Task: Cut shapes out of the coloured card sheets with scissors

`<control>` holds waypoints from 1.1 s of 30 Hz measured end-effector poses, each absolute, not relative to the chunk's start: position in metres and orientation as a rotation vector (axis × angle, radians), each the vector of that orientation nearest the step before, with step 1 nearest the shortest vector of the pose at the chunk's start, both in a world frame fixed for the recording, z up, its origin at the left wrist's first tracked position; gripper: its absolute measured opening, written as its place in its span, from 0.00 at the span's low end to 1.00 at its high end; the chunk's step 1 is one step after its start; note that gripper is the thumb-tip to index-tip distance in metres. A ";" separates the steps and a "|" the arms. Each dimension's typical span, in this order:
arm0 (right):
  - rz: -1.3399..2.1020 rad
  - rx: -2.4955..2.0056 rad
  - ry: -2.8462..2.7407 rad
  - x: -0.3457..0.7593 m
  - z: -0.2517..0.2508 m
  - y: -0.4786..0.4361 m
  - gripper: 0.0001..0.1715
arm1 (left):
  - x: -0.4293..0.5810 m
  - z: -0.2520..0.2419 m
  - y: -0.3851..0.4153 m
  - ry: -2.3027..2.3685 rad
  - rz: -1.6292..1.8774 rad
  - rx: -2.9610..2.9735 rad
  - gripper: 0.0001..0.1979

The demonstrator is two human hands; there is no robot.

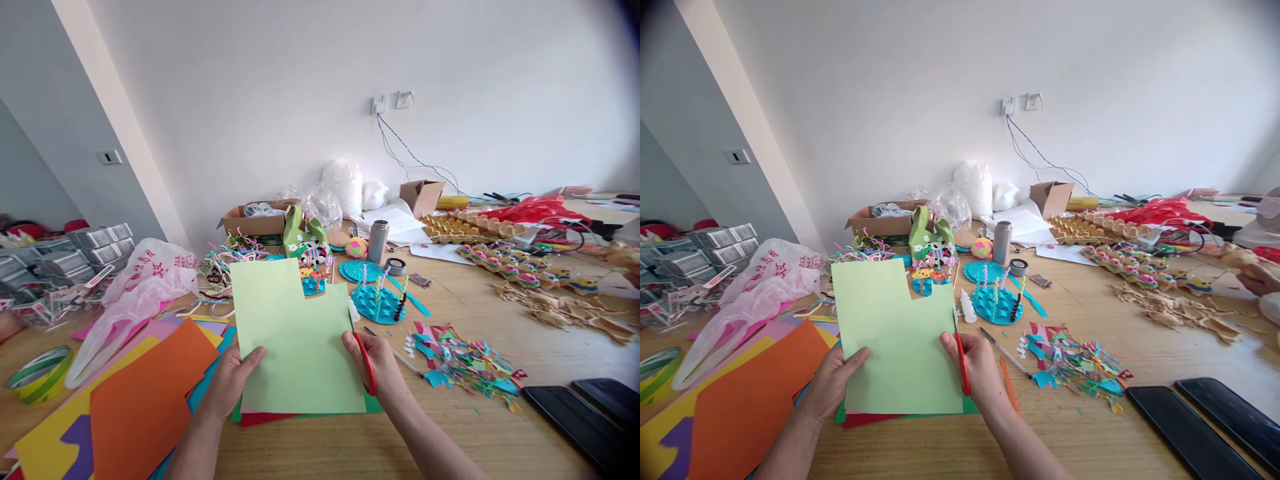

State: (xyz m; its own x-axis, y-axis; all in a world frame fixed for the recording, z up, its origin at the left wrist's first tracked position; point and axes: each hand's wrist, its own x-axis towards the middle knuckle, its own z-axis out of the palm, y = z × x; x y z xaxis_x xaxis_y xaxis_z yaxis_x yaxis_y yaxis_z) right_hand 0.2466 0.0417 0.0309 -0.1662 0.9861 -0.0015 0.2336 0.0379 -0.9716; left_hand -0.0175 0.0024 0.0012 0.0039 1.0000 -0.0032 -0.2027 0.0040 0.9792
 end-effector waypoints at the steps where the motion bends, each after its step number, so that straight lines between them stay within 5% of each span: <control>1: 1.191 -1.284 -1.521 0.247 0.031 0.041 0.31 | -0.017 0.002 0.002 1.058 1.293 1.057 0.17; 33: 1.142 -1.295 -1.513 0.249 0.028 0.042 0.32 | -0.014 0.007 0.000 1.072 1.260 1.057 0.17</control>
State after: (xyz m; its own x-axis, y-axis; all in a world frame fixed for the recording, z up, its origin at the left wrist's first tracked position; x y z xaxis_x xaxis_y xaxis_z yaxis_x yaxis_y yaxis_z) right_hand 0.2490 0.0420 0.0281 -0.1341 0.9906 0.0265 0.2463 0.0592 -0.9674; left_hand -0.0143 0.0003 0.0066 0.0179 0.9995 -0.0265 -0.1865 0.0294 0.9820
